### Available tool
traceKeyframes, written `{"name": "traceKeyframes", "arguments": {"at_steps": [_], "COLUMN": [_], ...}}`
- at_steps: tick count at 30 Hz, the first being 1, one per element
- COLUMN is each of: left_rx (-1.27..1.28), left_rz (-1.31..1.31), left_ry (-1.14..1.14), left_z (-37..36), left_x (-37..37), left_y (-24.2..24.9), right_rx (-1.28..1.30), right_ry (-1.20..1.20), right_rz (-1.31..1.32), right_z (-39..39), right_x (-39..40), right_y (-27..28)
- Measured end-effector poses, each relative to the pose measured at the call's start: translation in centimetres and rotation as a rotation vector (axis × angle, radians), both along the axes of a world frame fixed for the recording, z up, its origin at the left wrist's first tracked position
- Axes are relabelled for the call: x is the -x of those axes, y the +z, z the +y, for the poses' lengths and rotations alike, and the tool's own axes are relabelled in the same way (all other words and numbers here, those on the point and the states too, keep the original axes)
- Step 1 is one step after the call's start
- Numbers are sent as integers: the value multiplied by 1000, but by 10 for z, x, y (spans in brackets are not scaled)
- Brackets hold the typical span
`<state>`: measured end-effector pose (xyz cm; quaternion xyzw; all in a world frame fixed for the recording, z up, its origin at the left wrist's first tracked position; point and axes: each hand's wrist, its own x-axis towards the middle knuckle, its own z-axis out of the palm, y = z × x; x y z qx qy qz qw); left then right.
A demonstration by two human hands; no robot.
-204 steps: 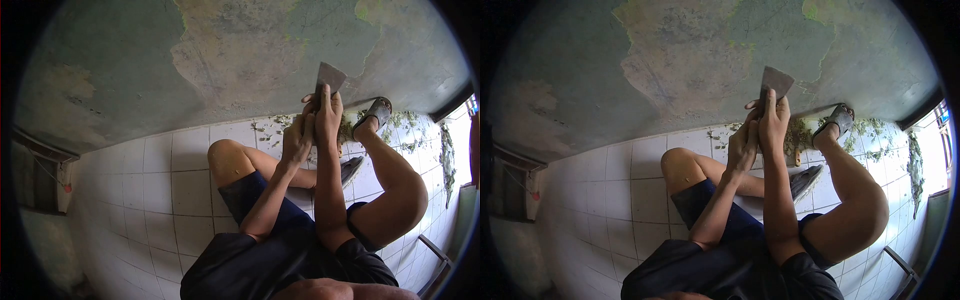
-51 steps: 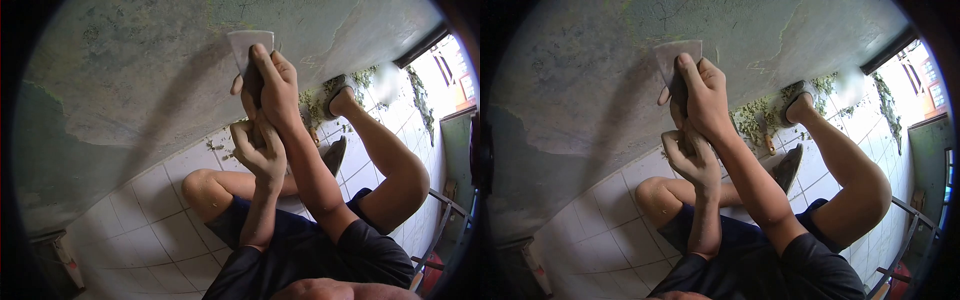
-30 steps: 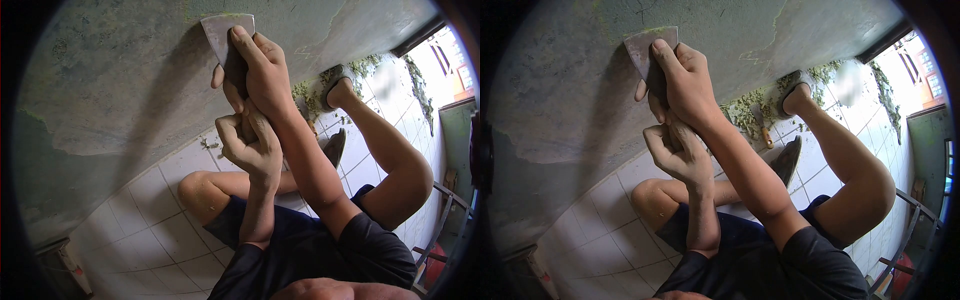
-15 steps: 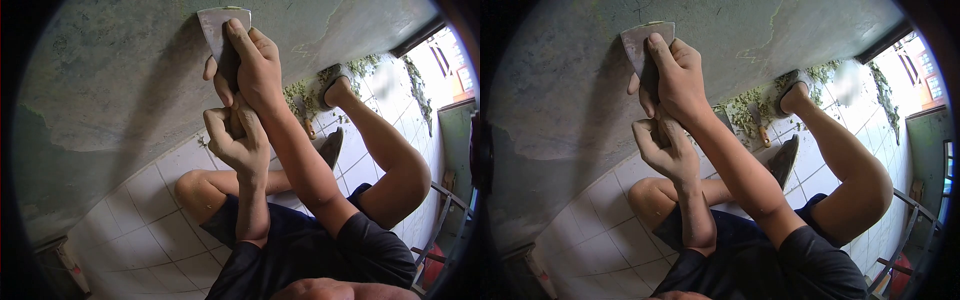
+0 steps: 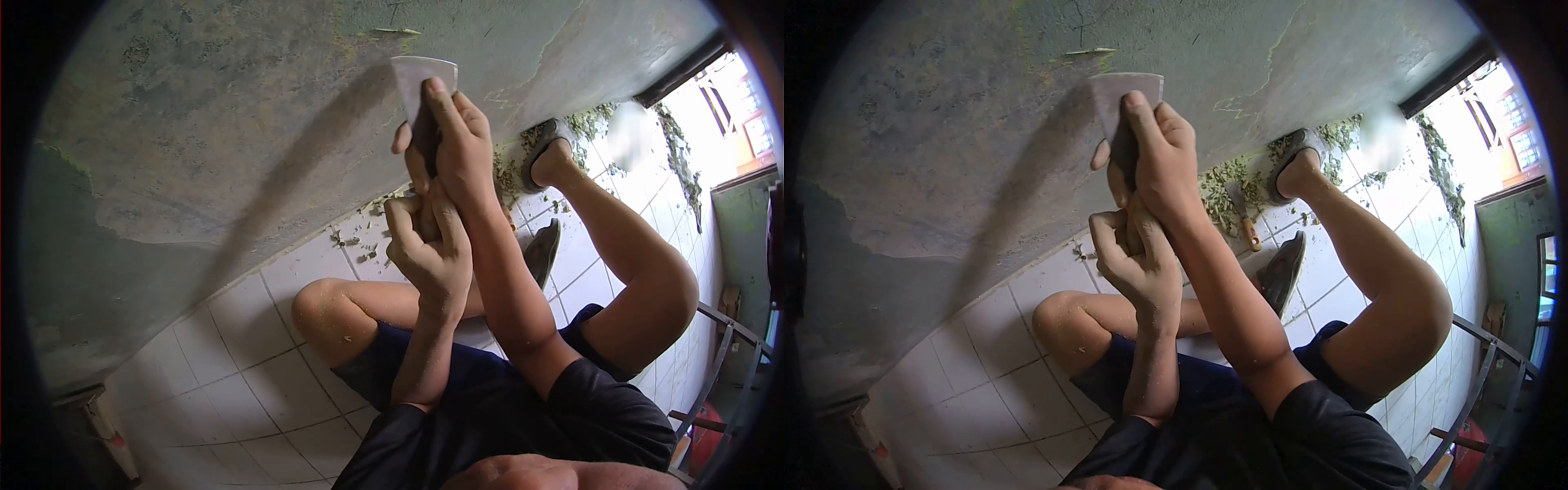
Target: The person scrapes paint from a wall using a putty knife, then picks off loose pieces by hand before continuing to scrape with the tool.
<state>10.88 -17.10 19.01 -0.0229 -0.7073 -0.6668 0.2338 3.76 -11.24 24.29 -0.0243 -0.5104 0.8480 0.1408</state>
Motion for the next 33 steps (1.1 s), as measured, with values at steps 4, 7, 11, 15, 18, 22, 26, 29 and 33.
{"name": "traceKeyframes", "arguments": {"at_steps": [4,7,11,15,18,22,26,29,33], "left_rx": [7,14,26,9,12,-19,-13,-4,-103], "left_rz": [5,71,56,54,76,65,110,117,65], "left_ry": [83,136,132,106,95,64,71,106,126], "left_z": [-1,-2,-5,-7,-10,-13,-6,1,9], "left_x": [1,4,4,8,12,19,21,13,2], "left_y": [-6,-10,-8,-10,-11,-3,-1,-1,-15], "right_rx": [14,36,64,70,82,72,38,30,18], "right_ry": [66,152,157,152,153,115,87,90,141], "right_rz": [28,59,46,40,71,100,99,66,52], "right_z": [-8,-11,-11,-12,-12,-12,-8,-4,-2], "right_x": [7,8,10,11,15,18,15,11,5], "right_y": [0,4,2,4,3,11,15,14,5]}}
